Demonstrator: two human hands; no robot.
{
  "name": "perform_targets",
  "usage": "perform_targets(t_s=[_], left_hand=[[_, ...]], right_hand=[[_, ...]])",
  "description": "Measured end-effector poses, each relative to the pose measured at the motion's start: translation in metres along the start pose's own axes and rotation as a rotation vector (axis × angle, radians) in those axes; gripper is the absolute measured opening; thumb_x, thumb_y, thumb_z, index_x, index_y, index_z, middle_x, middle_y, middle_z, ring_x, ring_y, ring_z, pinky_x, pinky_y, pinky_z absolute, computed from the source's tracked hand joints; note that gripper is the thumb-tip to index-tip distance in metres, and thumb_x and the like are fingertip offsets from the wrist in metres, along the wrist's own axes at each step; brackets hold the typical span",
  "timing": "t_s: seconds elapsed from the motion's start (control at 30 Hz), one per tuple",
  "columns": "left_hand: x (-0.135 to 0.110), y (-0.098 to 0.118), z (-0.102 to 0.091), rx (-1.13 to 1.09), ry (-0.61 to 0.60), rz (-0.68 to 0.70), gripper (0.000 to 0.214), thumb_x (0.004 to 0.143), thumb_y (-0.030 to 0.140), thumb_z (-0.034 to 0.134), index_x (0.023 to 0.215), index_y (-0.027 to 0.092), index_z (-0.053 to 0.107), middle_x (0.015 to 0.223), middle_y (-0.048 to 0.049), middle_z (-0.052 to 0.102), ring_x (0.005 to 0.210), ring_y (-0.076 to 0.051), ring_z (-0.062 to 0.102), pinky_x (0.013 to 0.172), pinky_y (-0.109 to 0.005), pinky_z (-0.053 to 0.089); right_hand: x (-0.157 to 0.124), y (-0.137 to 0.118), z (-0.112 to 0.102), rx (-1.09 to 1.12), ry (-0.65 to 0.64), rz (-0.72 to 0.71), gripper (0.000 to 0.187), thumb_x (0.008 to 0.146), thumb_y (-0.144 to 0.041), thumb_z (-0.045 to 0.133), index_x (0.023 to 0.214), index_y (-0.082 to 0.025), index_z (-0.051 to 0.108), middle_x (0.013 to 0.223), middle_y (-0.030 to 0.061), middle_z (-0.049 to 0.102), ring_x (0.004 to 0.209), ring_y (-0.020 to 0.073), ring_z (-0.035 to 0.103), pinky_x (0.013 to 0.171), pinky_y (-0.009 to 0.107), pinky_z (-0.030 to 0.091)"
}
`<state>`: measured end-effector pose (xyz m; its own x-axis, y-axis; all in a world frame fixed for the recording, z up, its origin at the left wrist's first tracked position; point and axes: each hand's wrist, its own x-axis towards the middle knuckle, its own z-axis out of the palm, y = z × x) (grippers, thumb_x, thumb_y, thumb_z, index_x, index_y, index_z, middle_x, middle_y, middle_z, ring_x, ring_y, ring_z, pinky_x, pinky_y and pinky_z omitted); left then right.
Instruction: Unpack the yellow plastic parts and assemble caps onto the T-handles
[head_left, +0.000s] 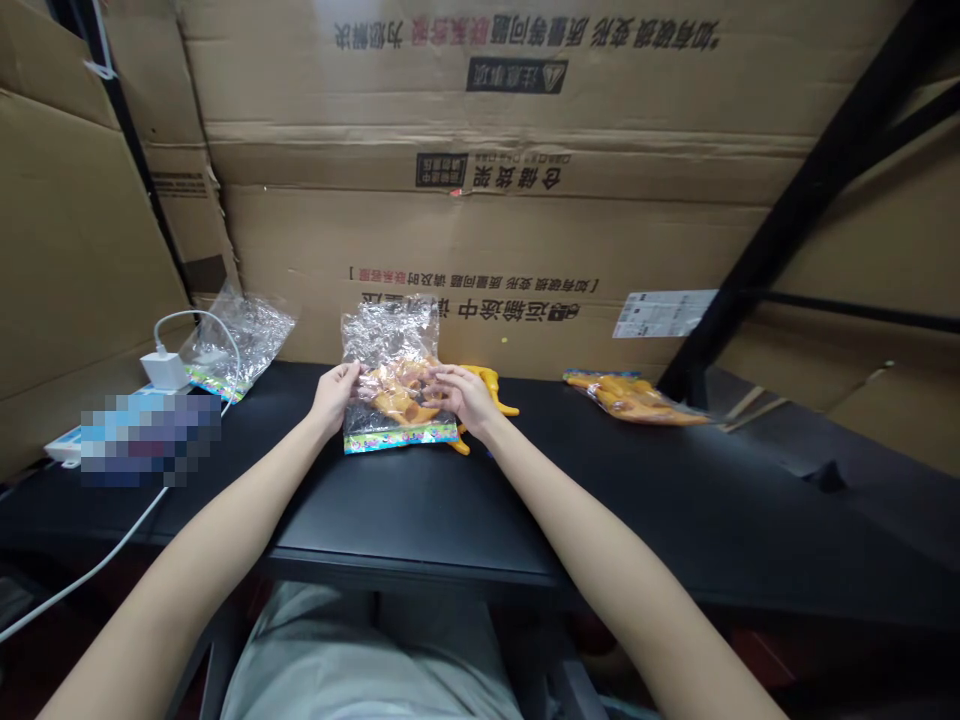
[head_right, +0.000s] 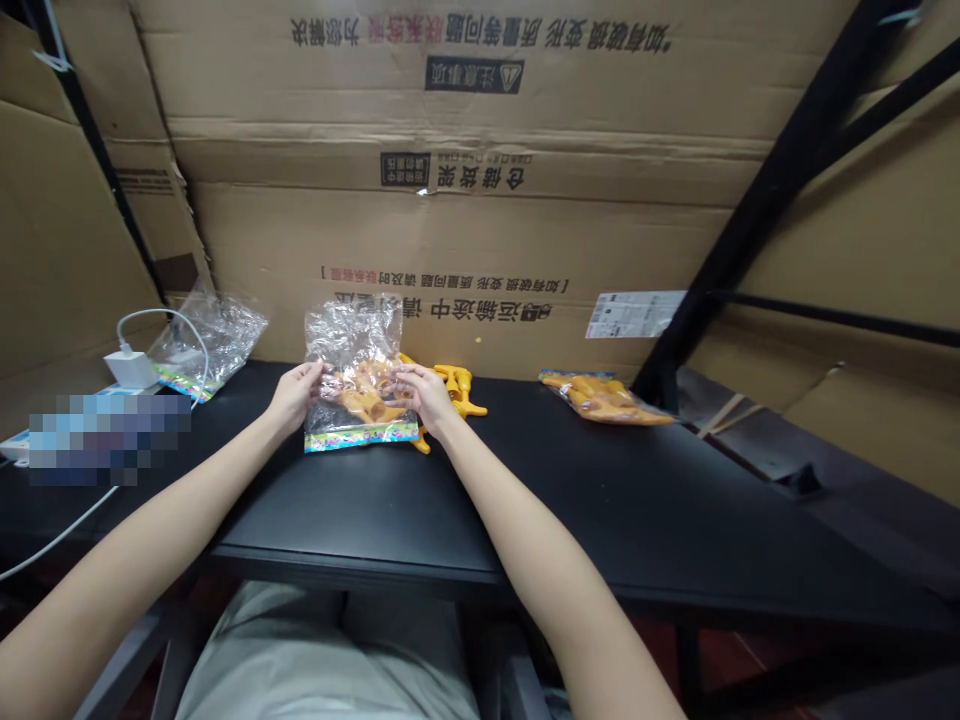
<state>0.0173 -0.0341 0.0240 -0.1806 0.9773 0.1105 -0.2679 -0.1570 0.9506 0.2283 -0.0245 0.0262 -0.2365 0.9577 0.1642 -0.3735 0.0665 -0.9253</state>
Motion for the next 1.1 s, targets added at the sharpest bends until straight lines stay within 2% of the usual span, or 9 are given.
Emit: perform_targets(t_s=[0.1, 0.2, 0.47, 0.63, 0.77, 0.83, 0.9, 1.0, 1.1], left_hand=[[-0.001, -0.003, 0.000, 0.067, -0.046, 0.012, 0.031, 0.075, 0.045, 0.070, 0.076, 0.015, 0.061, 0.049, 0.0030, 0.058, 0.039, -0.011, 0.054, 0.041, -0.021, 0.043], [0.000, -0.010, 0.001, 0.120, -0.073, 0.041, 0.037, 0.076, 0.053, 0.066, 0.076, 0.016, 0.060, 0.042, 0.0039, 0.054, 0.035, -0.012, 0.051, 0.038, -0.022, 0.037], [0.001, -0.014, -0.002, 0.269, 0.036, 0.133, 0.049, 0.079, 0.065, 0.055, 0.064, 0.019, 0.056, 0.028, 0.0076, 0.033, 0.026, -0.009, 0.027, 0.036, -0.022, 0.016], [-0.004, -0.008, 0.000, 0.322, 0.044, 0.147, 0.048, 0.080, 0.064, 0.054, 0.062, 0.019, 0.057, 0.028, 0.0080, 0.027, 0.027, -0.009, 0.026, 0.036, -0.022, 0.015], [-0.003, -0.008, -0.002, 0.327, 0.036, 0.120, 0.052, 0.079, 0.068, 0.052, 0.066, 0.018, 0.062, 0.028, 0.0077, 0.026, 0.027, -0.009, 0.027, 0.036, -0.023, 0.016], [0.001, -0.007, -0.005, 0.296, 0.024, 0.087, 0.058, 0.077, 0.072, 0.049, 0.069, 0.017, 0.064, 0.028, 0.0070, 0.028, 0.026, -0.009, 0.026, 0.036, -0.023, 0.016], [0.006, -0.006, -0.009, 0.210, -0.015, 0.017, 0.063, 0.075, 0.077, 0.045, 0.071, 0.017, 0.064, 0.030, 0.0055, 0.033, 0.026, -0.008, 0.027, 0.035, -0.023, 0.018], [0.009, -0.001, -0.010, 0.016, -0.126, -0.118, 0.068, 0.073, 0.081, 0.041, 0.077, 0.017, 0.064, 0.044, -0.0006, 0.053, 0.037, -0.011, 0.048, 0.041, -0.023, 0.036], [0.001, 0.000, -0.004, -0.078, -0.280, -0.209, 0.073, 0.071, 0.083, 0.041, 0.082, 0.015, 0.064, 0.070, -0.0103, 0.068, 0.064, -0.020, 0.066, 0.055, -0.029, 0.051]], right_hand=[[-0.003, -0.002, 0.005, 0.026, 0.026, 0.018, 0.023, 0.070, -0.036, 0.075, 0.083, -0.021, 0.063, 0.085, 0.0012, 0.069, 0.064, 0.0141, 0.064, 0.051, 0.028, 0.058], [-0.002, -0.001, 0.008, 0.025, 0.104, -0.012, 0.024, 0.070, -0.039, 0.075, 0.079, -0.020, 0.062, 0.075, -0.0007, 0.067, 0.056, 0.0124, 0.061, 0.046, 0.026, 0.055], [0.008, 0.011, 0.005, 0.066, 0.255, -0.019, 0.022, 0.064, -0.024, 0.074, 0.061, -0.019, 0.053, 0.058, -0.0047, 0.058, 0.051, 0.0086, 0.053, 0.047, 0.019, 0.046], [0.010, 0.014, 0.003, 0.084, 0.283, -0.038, 0.024, 0.058, -0.022, 0.074, 0.066, -0.021, 0.051, 0.055, -0.0084, 0.052, 0.049, 0.0079, 0.048, 0.046, 0.020, 0.043], [0.011, 0.014, 0.000, 0.020, 0.281, -0.051, 0.029, 0.060, -0.035, 0.076, 0.068, -0.021, 0.051, 0.052, -0.0098, 0.046, 0.042, 0.0063, 0.039, 0.038, 0.018, 0.031], [0.013, 0.013, -0.004, -0.014, 0.282, -0.064, 0.033, 0.060, -0.040, 0.077, 0.069, -0.021, 0.051, 0.050, -0.0102, 0.045, 0.040, 0.0061, 0.036, 0.037, 0.018, 0.026], [0.016, 0.012, -0.007, -0.010, 0.350, -0.125, 0.034, 0.061, -0.040, 0.078, 0.069, -0.022, 0.051, 0.051, -0.0102, 0.047, 0.041, 0.0065, 0.038, 0.039, 0.018, 0.030], [0.020, 0.009, -0.013, 0.064, 0.530, -0.260, 0.029, 0.065, -0.034, 0.075, 0.070, -0.022, 0.050, 0.057, -0.0091, 0.053, 0.049, 0.0073, 0.048, 0.050, 0.020, 0.042], [0.020, 0.005, -0.016, 0.134, 0.570, -0.297, 0.027, 0.069, -0.030, 0.072, 0.072, -0.022, 0.046, 0.063, -0.0088, 0.056, 0.050, 0.0067, 0.051, 0.051, 0.020, 0.044]])
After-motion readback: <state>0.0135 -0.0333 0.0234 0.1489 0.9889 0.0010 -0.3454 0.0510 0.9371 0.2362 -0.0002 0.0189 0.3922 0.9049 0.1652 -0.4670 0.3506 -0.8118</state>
